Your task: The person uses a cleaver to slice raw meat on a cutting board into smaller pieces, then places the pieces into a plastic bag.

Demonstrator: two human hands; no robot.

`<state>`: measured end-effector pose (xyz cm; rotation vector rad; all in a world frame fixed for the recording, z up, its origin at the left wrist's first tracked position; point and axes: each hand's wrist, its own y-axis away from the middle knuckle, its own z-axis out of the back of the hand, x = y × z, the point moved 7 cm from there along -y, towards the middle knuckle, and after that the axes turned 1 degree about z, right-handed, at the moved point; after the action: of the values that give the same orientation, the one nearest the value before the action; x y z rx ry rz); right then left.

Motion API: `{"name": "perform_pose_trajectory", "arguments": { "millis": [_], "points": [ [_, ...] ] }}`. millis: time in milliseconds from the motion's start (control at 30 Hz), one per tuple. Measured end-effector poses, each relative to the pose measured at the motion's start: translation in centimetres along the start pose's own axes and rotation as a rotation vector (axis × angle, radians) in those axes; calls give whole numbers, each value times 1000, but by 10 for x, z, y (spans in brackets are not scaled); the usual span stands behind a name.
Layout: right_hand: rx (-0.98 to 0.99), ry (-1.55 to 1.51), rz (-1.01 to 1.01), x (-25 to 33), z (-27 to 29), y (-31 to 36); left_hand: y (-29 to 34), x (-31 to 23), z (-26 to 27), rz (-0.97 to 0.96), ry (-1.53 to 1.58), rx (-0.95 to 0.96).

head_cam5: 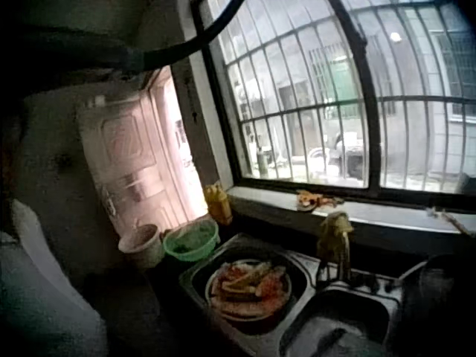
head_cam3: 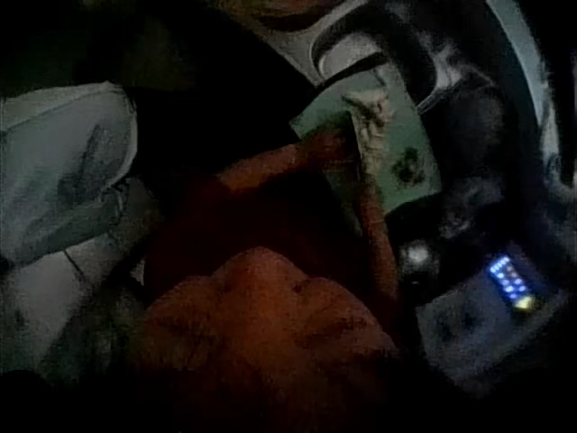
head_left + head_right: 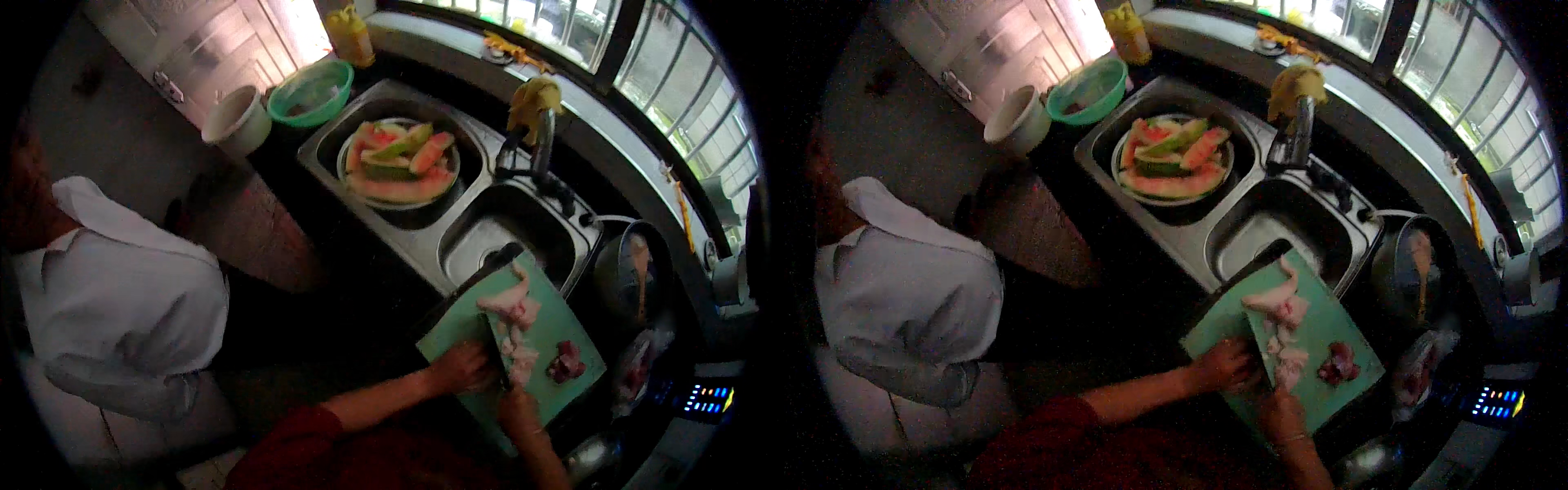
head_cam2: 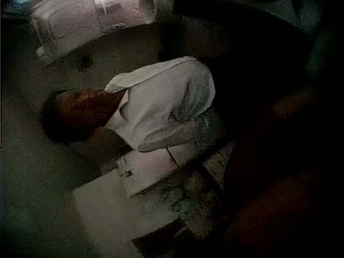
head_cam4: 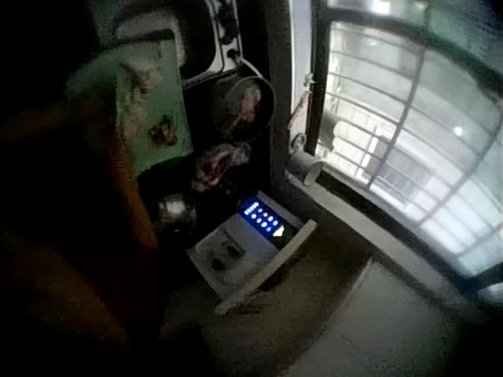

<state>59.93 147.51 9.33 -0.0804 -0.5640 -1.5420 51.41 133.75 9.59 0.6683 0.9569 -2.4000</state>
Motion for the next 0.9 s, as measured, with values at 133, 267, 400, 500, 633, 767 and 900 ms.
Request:
{"name": "perform_pose_trajectory", "arguments": {
  "millis": [133,267,400,500,633,767,900],
  "points": [
    [18,40,9,-21,-6,25,-9,-1,4,-14,-31,-24],
    [45,-25,21,0,0,-8,0,-1,0,-13,-163,-69],
    [-15,-38,-8,5,9,-9,0,7,-3,30,-113,-32],
    [-4,-36,-15,6,11,-9,-1,17,7,142,50,-67],
    [18,22,11,-2,0,-7,-1,33,23,464,341,-261],
    [-48,10,-44,7,6,-5,-13,51,50,645,551,-381],
    [-42,-30,-17,11,11,-6,-33,84,106,766,817,-658]
  ]
}}
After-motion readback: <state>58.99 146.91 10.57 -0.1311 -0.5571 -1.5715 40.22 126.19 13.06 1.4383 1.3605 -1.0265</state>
